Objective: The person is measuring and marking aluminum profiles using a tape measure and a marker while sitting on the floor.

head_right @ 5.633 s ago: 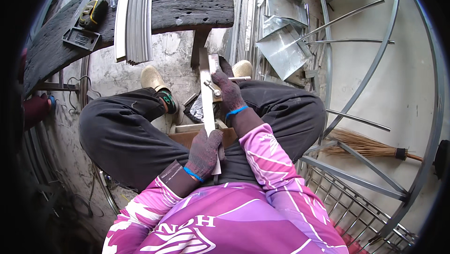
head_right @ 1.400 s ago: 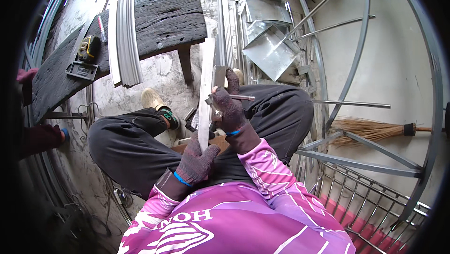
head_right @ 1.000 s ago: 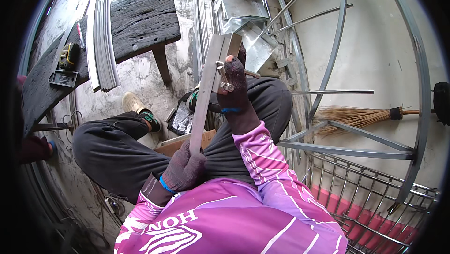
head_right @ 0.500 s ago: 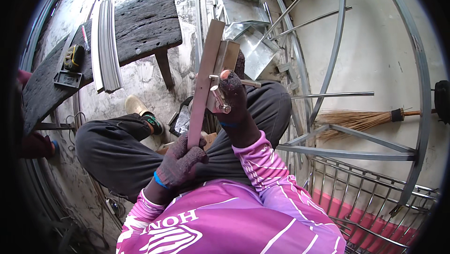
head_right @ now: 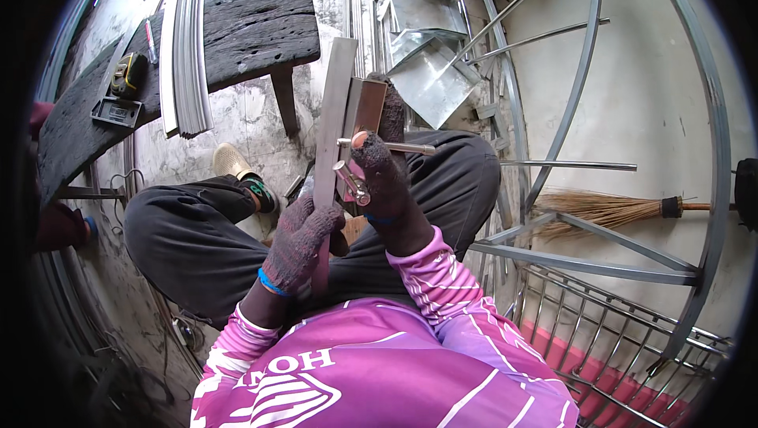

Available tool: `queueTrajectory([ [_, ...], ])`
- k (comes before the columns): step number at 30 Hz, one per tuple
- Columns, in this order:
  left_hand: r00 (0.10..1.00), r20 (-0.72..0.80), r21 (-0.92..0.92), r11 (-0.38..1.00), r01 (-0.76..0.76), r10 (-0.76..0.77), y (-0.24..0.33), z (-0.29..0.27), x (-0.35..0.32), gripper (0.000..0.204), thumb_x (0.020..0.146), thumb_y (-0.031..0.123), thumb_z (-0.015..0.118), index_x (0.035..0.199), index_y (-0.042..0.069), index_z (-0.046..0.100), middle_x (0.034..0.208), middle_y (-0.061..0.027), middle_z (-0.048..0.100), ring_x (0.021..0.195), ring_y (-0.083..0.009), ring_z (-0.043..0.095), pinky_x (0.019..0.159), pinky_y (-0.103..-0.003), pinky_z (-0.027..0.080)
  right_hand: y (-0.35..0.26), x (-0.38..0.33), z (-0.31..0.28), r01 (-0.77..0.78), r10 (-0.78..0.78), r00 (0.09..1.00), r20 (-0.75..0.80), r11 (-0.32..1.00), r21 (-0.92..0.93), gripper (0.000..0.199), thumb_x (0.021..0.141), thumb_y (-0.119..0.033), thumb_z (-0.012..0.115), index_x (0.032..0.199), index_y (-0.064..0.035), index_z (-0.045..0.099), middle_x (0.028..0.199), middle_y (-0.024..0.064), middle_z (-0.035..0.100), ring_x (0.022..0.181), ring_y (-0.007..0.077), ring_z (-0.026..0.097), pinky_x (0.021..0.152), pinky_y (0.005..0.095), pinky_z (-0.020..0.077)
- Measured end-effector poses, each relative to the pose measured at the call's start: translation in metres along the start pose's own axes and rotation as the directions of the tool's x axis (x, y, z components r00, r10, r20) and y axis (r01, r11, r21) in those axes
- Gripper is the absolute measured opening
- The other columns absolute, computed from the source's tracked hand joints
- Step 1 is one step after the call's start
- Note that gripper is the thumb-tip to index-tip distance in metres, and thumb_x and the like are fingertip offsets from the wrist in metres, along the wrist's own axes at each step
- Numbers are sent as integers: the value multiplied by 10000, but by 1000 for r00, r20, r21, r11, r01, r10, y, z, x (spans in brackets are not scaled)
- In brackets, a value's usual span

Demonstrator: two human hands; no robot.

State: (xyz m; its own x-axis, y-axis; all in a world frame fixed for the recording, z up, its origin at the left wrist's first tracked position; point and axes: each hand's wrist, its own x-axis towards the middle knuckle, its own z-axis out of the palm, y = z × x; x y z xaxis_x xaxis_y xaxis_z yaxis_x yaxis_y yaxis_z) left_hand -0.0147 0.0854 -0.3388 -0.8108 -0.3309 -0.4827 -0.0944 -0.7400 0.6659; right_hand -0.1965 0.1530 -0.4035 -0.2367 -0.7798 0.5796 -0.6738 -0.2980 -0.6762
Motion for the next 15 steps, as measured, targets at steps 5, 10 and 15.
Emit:
queueTrajectory([
  [5, 989, -68, 79, 989, -128, 133, -16, 8, 0, 126, 960, 147, 503, 1037, 47, 493, 721, -5, 496, 601, -65, 485, 522, -222, 400, -17, 1, 0, -55, 54, 994, 92, 998, 12, 563, 835, -49, 671, 1346, -108, 442, 1088, 172, 612, 890, 300, 654, 765, 410, 539],
  [10, 972, -111, 130, 973, -191, 206, -41, 6, 5, 118, 962, 149, 513, 1020, 48, 496, 669, 16, 462, 570, -58, 427, 510, -234, 377, -2, 29, -7, -5, 9, 995, 97, 999, -40, 527, 847, -68, 644, 1338, -64, 451, 1192, 172, 554, 1040, 299, 596, 847, 370, 508],
  [15, 987, -84, 153, 981, -122, 136, -37, 3, 9, 142, 951, 179, 545, 1013, 51, 533, 672, 15, 488, 590, -56, 463, 522, -232, 390, 55, 79, -12, 312, -313, 948, 57, 877, -365, 537, 833, -103, 654, 1333, -40, 469, 1227, 131, 543, 1094, 242, 574, 862, 334, 507],
])
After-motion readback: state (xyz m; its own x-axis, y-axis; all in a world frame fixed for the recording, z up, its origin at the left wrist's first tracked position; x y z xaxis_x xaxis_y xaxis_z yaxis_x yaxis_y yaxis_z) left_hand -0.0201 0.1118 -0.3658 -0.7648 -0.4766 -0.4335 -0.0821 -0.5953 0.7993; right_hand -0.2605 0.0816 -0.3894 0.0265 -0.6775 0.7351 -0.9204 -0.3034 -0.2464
